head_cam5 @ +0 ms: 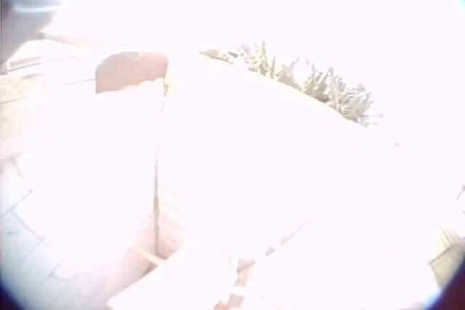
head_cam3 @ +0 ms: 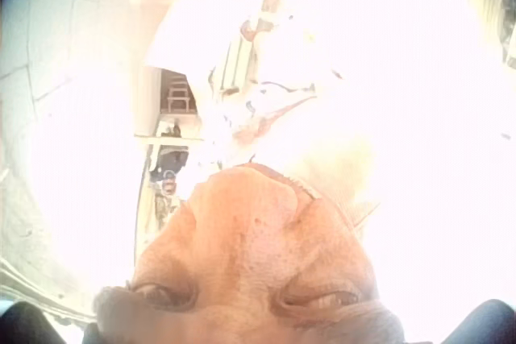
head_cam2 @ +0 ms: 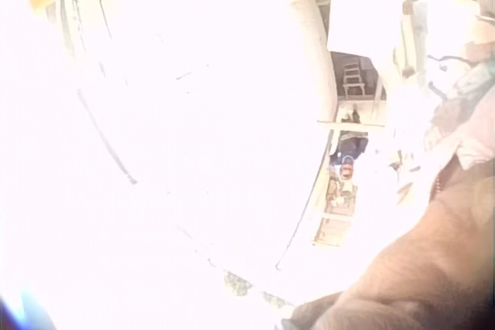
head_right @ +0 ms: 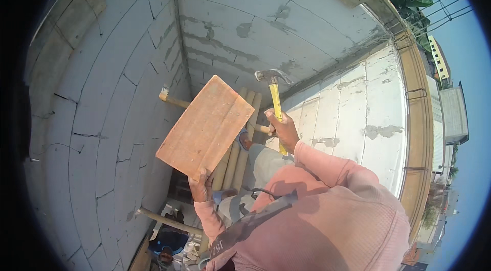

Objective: The person secures wooden boards against a concrete beam by driving nails through them with a hammer. They handle multiple boards, positioning each one against the formwork before hammering, and take a measurement using a tape measure.

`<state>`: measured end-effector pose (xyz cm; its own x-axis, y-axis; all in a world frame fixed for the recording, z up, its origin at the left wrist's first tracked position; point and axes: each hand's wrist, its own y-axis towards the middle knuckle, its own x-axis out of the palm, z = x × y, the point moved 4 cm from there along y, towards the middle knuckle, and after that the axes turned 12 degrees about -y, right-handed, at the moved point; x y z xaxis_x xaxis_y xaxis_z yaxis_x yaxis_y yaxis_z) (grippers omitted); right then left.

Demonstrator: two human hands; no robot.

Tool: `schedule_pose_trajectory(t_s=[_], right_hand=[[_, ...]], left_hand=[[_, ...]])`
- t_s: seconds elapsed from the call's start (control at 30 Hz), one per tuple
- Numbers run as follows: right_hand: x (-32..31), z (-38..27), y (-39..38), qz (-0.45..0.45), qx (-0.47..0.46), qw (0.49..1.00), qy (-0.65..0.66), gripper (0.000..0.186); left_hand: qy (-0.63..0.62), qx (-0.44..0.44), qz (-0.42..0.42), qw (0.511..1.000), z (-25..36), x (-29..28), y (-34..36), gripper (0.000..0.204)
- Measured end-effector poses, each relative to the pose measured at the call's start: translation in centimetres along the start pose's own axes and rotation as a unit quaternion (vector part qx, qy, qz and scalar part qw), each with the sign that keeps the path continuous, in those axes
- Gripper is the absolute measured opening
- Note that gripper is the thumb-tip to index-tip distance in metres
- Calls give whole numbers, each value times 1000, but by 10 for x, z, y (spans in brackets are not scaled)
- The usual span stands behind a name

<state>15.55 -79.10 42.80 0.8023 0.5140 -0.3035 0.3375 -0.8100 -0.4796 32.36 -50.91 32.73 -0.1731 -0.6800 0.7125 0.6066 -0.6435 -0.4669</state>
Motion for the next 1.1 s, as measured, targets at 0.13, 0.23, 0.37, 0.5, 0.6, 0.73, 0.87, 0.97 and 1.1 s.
schedule_pose_trajectory(t_s=[0.13,0.23,0.37,0.5,0.6,0.73,0.87,0.97,1.1], right_hand=[[-123,-50,25,145,-135,946,258,50],[-220,-74,49,248,-181,896,322,58],[-314,-97,98,339,-212,853,337,45],[-403,-89,134,413,-221,827,310,40],[-440,-115,148,458,-240,806,290,36],[-453,-132,190,485,-314,775,257,44],[-479,-142,219,620,-290,718,130,38],[-487,-146,225,660,-258,695,123,36],[-493,-134,220,693,-264,667,74,31]], left_hand=[[167,-56,-251,952,-7,218,117,70],[223,-97,-386,890,-48,374,174,70],[314,-94,-491,807,-114,545,215,71],[327,-126,-549,759,-217,652,232,64],[212,-181,-523,805,-267,700,236,56],[73,-197,-462,862,-296,721,256,57],[-65,-205,-340,915,-333,719,250,64],[-39,-138,-342,929,-336,723,243,76],[-134,-318,-333,877,-334,717,219,102]])
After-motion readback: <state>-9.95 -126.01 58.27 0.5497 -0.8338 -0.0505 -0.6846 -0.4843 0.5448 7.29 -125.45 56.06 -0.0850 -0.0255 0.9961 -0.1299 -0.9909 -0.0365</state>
